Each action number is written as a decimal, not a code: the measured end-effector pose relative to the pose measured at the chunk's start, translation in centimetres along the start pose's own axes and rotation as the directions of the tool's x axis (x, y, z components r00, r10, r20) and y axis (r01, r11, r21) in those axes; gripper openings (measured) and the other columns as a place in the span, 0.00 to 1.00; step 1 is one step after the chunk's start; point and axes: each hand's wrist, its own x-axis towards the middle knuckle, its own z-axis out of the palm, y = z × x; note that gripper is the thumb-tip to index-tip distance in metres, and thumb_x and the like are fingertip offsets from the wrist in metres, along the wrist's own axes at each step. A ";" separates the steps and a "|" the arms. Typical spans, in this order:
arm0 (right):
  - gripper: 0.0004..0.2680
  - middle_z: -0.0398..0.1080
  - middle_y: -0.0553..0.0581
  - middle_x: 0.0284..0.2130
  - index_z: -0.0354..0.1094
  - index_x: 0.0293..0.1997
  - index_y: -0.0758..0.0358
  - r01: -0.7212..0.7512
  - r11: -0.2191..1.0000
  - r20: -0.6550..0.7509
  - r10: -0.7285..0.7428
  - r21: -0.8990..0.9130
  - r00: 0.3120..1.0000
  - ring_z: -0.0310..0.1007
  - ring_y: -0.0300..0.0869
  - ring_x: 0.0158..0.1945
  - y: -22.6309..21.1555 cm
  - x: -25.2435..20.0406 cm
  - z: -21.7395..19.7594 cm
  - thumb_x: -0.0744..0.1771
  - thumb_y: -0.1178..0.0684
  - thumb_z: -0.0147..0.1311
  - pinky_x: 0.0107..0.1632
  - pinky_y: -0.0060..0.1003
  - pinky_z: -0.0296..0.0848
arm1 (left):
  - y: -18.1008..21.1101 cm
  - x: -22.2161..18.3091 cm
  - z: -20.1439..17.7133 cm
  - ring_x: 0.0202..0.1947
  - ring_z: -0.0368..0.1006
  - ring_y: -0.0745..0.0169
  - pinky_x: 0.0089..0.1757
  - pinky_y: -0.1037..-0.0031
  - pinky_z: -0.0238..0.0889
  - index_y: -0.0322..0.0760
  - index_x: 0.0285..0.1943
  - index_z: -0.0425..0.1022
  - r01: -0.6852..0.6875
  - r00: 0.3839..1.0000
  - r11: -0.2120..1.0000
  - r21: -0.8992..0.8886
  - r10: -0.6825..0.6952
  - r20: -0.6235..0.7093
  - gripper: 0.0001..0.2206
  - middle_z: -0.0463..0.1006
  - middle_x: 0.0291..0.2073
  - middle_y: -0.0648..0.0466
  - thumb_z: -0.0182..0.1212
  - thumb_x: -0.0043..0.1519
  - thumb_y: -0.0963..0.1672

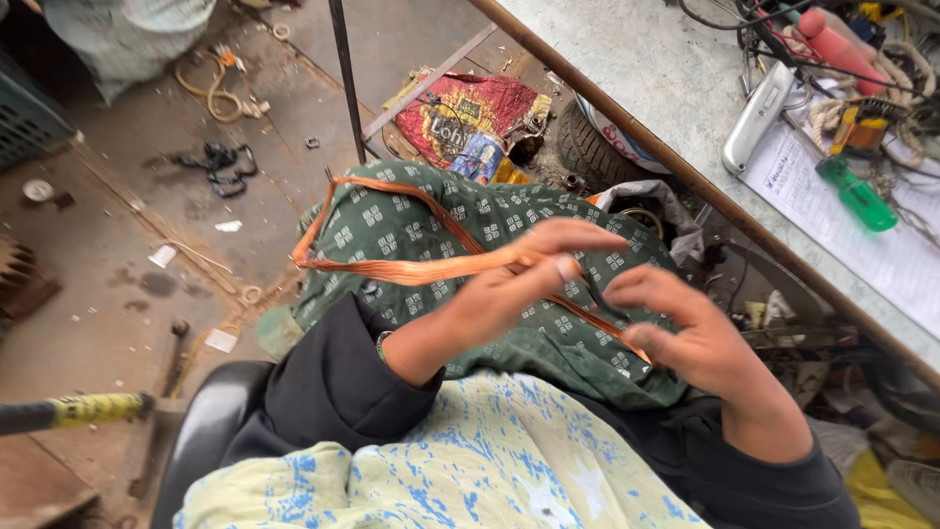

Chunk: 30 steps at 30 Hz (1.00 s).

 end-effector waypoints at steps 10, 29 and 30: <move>0.13 0.75 0.53 0.32 0.75 0.51 0.70 -0.214 0.974 0.026 0.212 0.081 0.977 0.72 0.36 0.31 -1.3 1.6 1.3 0.64 0.54 0.62 0.32 0.33 0.70 | 2.8 -0.6 2.3 0.74 0.58 0.53 0.73 0.61 0.55 0.32 0.71 0.68 0.074 0.989 0.995 -0.068 -0.064 0.131 0.18 0.63 0.72 0.44 0.47 0.74 0.44; 0.07 0.68 0.55 0.22 0.69 0.33 0.73 -0.108 0.868 0.078 0.081 0.484 0.994 0.60 0.34 0.20 2.6 0.2 4.6 0.68 0.57 0.53 0.25 0.33 0.61 | 2.6 -0.6 3.0 0.16 0.46 0.69 0.25 0.79 0.50 0.45 0.19 0.52 0.056 0.872 0.461 -0.886 -0.455 -0.181 0.31 0.48 0.12 0.61 0.31 0.79 0.56; 0.08 0.69 0.56 0.21 0.69 0.30 0.72 -0.137 0.858 0.076 0.114 0.495 0.991 0.60 0.34 0.17 2.5 0.0 4.9 0.67 0.57 0.53 0.24 0.33 0.61 | 2.8 -0.5 2.9 0.15 0.45 0.69 0.26 0.78 0.51 0.45 0.19 0.52 0.062 0.870 0.431 -0.900 -0.464 -0.163 0.31 0.48 0.12 0.61 0.31 0.78 0.56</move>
